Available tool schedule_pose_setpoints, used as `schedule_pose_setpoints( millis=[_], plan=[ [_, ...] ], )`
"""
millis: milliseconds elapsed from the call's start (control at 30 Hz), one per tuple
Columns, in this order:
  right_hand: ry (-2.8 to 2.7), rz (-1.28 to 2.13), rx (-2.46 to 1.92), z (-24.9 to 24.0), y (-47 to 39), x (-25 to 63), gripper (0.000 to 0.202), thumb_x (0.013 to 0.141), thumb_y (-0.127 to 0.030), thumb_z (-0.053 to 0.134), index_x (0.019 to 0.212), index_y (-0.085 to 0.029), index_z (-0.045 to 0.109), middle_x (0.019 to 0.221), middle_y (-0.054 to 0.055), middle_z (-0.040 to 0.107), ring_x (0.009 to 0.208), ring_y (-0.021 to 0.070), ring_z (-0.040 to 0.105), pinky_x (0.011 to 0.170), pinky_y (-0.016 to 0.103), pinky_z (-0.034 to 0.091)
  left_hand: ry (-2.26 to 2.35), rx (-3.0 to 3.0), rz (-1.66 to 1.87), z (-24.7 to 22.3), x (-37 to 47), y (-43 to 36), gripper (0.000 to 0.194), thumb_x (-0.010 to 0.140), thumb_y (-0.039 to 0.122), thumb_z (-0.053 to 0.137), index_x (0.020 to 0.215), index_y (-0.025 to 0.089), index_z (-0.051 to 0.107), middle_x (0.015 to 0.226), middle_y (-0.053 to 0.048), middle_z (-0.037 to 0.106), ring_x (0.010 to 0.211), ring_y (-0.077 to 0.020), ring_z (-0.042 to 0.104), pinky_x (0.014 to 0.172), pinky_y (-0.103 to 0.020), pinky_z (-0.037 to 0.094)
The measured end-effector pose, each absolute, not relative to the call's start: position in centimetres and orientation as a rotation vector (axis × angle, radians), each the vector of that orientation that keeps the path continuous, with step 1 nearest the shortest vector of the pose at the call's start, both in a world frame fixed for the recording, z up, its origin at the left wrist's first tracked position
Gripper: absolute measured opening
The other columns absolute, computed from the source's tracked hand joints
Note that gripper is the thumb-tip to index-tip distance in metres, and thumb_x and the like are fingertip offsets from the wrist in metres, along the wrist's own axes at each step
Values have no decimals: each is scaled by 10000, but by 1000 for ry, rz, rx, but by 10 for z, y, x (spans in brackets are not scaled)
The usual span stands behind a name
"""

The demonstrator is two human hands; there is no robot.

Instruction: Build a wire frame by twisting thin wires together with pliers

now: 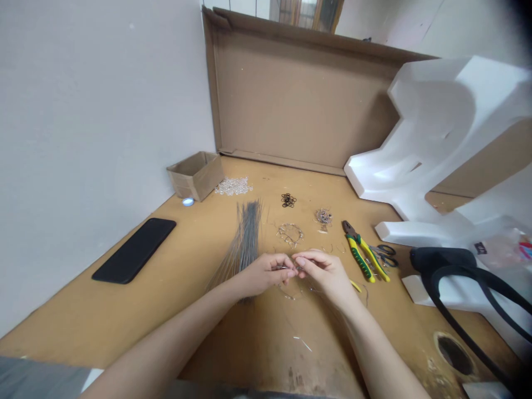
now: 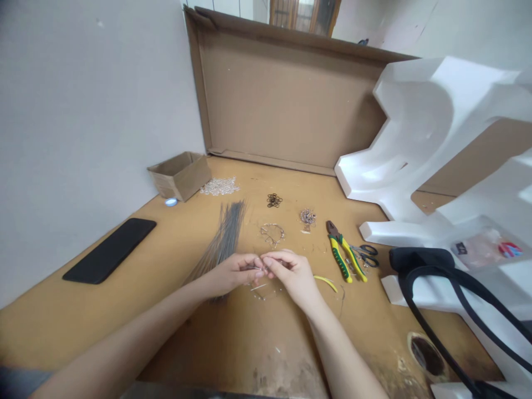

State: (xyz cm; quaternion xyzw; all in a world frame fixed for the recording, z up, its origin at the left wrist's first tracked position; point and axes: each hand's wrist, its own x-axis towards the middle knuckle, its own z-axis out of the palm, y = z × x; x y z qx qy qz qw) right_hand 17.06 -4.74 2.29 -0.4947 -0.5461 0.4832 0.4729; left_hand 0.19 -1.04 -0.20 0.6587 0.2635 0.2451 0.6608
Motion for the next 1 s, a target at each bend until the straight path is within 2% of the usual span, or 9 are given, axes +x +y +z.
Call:
schedule_pose_setpoints(
  millis=[200, 367, 600, 767, 1000],
  plan=[
    [-1206, 1179, -1228, 21, -46, 170, 187, 711, -358, 640, 799, -198, 680, 644, -4, 631, 477, 88, 526, 508, 227, 438, 570, 1376, 629, 1, 5, -15, 241, 760, 317, 569, 920, 140, 530, 881, -47, 602, 741, -111, 530, 673, -237, 420],
    [-1232, 1122, -1254, 22, -47, 169, 238, 721, -384, 621, 811, -167, 661, 584, -6, 584, 435, 85, 490, 450, 220, 403, 605, 1412, 675, 5, 6, -18, 222, 781, 338, 542, 877, 138, 531, 901, -50, 588, 787, -119, 525, 706, -241, 406],
    [-1288, 1087, -1277, 26, -48, 170, 224, 732, -389, 604, 782, -176, 652, 630, 7, 602, 467, 96, 507, 509, 242, 428, 626, 1388, 675, 4, 5, -17, 216, 756, 344, 566, 826, 148, 508, 826, -19, 559, 705, -96, 495, 651, -221, 382],
    [-1387, 1009, -1275, 26, -49, 173, 190, 755, -362, 582, 762, -188, 659, 728, 20, 608, 483, 94, 516, 512, 236, 418, 649, 1377, 680, 6, 4, -15, 215, 749, 344, 571, 796, 146, 500, 664, 23, 516, 607, -78, 475, 602, -212, 376],
    [-1386, 1039, -1256, 28, -50, 171, 188, 744, -362, 594, 745, -187, 662, 700, 16, 602, 488, 99, 524, 524, 246, 433, 585, 1333, 677, 7, 2, -13, 225, 747, 340, 576, 811, 131, 525, 661, 9, 548, 580, -71, 467, 600, -217, 385]
  ],
)
